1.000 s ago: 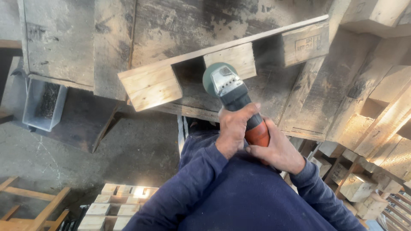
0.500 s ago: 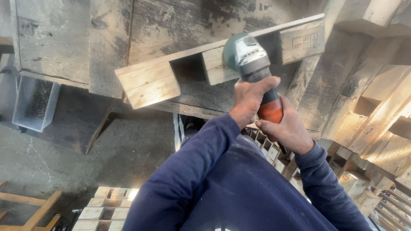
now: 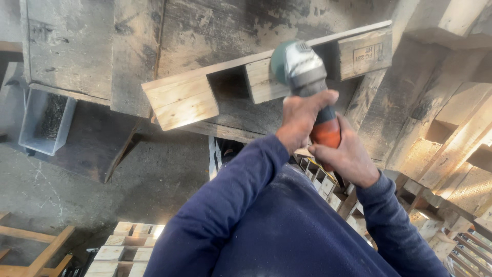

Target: The person uses an angle grinder with a sanding disc to smooth the surfaces of small wooden blocks on a workbench. They reposition the blocks to sand different faces and then place the finished pieces aside.

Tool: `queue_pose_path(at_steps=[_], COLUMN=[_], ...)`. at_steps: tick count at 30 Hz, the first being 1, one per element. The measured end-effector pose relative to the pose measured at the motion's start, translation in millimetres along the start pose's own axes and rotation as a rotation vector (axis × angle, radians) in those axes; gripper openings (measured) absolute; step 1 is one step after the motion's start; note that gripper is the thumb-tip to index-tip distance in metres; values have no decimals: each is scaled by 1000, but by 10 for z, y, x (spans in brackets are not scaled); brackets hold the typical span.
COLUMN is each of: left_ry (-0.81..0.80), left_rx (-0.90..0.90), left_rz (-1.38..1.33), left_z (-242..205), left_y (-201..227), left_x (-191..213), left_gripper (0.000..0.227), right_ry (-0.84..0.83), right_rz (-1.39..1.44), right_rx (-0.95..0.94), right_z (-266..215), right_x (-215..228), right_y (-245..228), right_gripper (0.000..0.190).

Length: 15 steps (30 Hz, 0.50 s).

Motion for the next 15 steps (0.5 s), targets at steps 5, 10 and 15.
queue_pose_path(at_steps=[5, 10, 15], left_ry=[53, -9, 8], left_rx=[-29, 34, 38], left_rz=[-179, -92, -163], left_z=[-472, -401, -463], left_y=[-293, -248, -307], left_x=[81, 199, 208], left_gripper=[30, 27, 26], right_ry=[-129, -93, -185], right_rz=[49, 14, 30], right_rx=[-96, -104, -240], right_z=[-383, -321, -379], right_x=[-123, -217, -218], right_y=[107, 182, 227], right_gripper=[73, 73, 82])
Point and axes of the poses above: each hand's wrist, its own z-axis towards the middle knuckle, its own x-axis out of the back of the hand, y = z × x, the point moved 1 cm from there along z, towards the middle knuckle, and after that the axes turned 4 degrees about y, right-handed, at the moved point
